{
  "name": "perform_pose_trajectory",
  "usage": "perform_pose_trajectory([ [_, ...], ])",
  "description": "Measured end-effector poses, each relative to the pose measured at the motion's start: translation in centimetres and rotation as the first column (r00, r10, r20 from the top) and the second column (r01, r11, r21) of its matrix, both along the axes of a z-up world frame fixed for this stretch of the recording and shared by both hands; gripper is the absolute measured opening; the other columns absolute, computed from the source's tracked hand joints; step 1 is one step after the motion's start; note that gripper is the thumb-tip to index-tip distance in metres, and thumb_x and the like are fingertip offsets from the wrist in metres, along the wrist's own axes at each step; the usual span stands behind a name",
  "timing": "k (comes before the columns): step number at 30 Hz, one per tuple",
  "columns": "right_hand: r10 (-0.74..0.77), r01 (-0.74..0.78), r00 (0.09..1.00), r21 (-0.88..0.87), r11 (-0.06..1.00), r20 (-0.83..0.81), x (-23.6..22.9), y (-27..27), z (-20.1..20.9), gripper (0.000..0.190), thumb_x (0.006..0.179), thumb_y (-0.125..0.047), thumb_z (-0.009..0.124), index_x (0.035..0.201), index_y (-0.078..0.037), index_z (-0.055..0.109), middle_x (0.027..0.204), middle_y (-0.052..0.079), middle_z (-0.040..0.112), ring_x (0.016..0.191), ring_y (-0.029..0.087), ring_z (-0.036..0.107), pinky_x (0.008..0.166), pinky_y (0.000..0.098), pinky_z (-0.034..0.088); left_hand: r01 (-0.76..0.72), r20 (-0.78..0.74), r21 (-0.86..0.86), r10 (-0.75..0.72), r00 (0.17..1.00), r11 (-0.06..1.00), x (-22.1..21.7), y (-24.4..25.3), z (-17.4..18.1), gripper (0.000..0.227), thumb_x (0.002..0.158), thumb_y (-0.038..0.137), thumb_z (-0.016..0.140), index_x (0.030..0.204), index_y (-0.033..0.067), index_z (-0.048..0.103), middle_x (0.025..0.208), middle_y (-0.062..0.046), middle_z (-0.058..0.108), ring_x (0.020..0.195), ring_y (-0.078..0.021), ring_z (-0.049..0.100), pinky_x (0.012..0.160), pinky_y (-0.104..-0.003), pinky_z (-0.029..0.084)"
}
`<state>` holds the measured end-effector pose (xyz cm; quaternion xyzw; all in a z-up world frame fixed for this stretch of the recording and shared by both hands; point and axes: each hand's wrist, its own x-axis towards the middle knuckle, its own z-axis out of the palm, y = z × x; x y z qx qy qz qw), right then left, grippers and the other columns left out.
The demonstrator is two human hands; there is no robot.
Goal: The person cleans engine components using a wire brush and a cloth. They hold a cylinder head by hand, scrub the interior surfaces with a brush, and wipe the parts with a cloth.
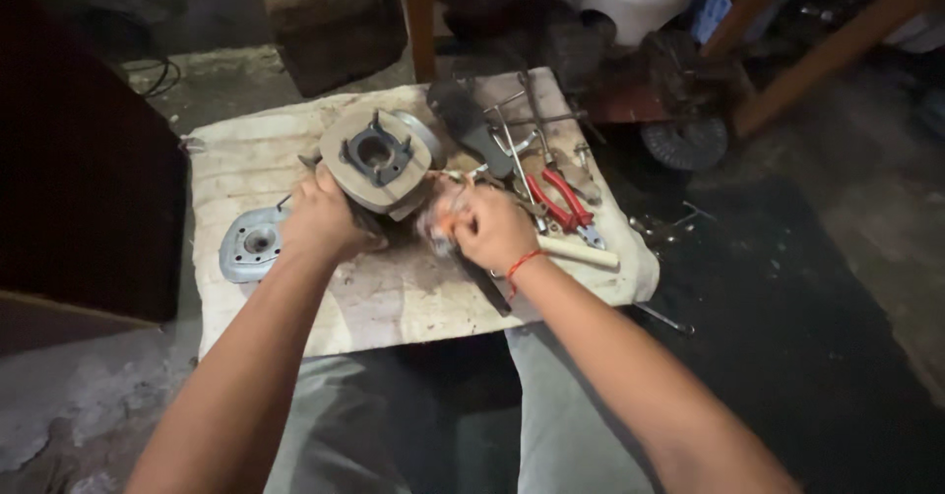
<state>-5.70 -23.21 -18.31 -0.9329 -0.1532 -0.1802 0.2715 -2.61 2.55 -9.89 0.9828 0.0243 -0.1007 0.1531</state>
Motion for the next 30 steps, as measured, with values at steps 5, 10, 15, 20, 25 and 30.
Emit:
perform_pose_trajectory([
  [5,-0.11,0.09,0.993,0.924,0.371,-0.052,5.7,-5.8,2.5,0.018,0.107,-0.017,0.054,0.11,-0.002,0.064,0.094,0.009,0.066,0.075,0.019,0.062,0.064,0.0343,0.051,0.008,0.016,0.128,-0.01,1.0,0.992,1.1,0.0,0.2,0.137,0.048,0.047,0.104,0.152,0.0053,0.025,0.149,-0.027,0.038,0.138,-0.0496,0.035,0.109,-0.05,0.039],
  [10,-0.303,-0.066,0.949,0.995,0.075,0.086,9.9,-14.0,6.4,0.022,0.102,-0.018,0.05,0.112,-0.004,0.065,0.106,0.009,0.072,0.091,0.019,0.072,0.08,0.0346,0.062,-0.042,-0.03,-0.011,0.042,0.999,0.999,1.8,0.4,0.2,0.121,0.043,0.034,0.103,0.144,0.0082,0.042,0.141,-0.021,0.056,0.131,-0.0423,0.054,0.109,-0.047,0.047],
  [15,-0.571,0.493,0.819,0.579,0.649,-0.058,11.5,-15.5,2.8,0.028,0.089,-0.014,0.071,0.113,-0.002,0.065,0.107,0.015,0.073,0.097,0.026,0.07,0.087,0.0386,0.057,-0.056,0.041,-0.02,0.057,0.998,0.998,1.1,0.4,-0.2,0.122,0.042,0.032,0.103,0.142,0.0054,0.04,0.136,-0.023,0.056,0.122,-0.044,0.057,0.102,-0.046,0.05],
  [20,-0.265,0.253,0.943,0.085,0.964,0.202,4.9,-11.7,1.8,0.039,0.085,-0.005,0.072,0.122,-0.007,0.062,0.119,0.018,0.07,0.115,0.037,0.065,0.101,0.043,0.051,-0.04,0.013,-0.048,0.04,0.999,0.998,2.0,1.0,-0.7,0.119,0.043,0.035,0.102,0.14,0.002,0.042,0.135,-0.025,0.058,0.122,-0.0414,0.061,0.103,-0.044,0.052],
  [25,-0.151,0.081,0.948,-0.247,0.966,-0.28,1.2,-11.1,3.1,0.048,0.071,-0.019,0.082,0.116,-0.013,0.066,0.108,0.014,0.073,0.106,0.035,0.067,0.095,0.0427,0.051,-0.017,0.045,-0.104,0.022,0.999,0.994,2.2,1.4,-1.0,0.124,0.038,0.031,0.105,0.14,0.0005,0.04,0.135,-0.027,0.055,0.122,-0.0424,0.059,0.102,-0.043,0.05],
  [30,-0.03,-0.056,0.936,-0.233,0.971,-0.352,-0.4,-11.4,2.3,0.057,0.077,-0.016,0.077,0.132,-0.013,0.064,0.108,0.017,0.072,0.1,0.037,0.068,0.092,0.044,0.052,-0.019,0.04,-0.192,0.028,0.999,0.981,2.1,2.0,-0.6,0.124,0.037,0.024,0.103,0.142,0.0032,0.042,0.134,-0.026,0.058,0.121,-0.0417,0.06,0.101,-0.041,0.051],
])
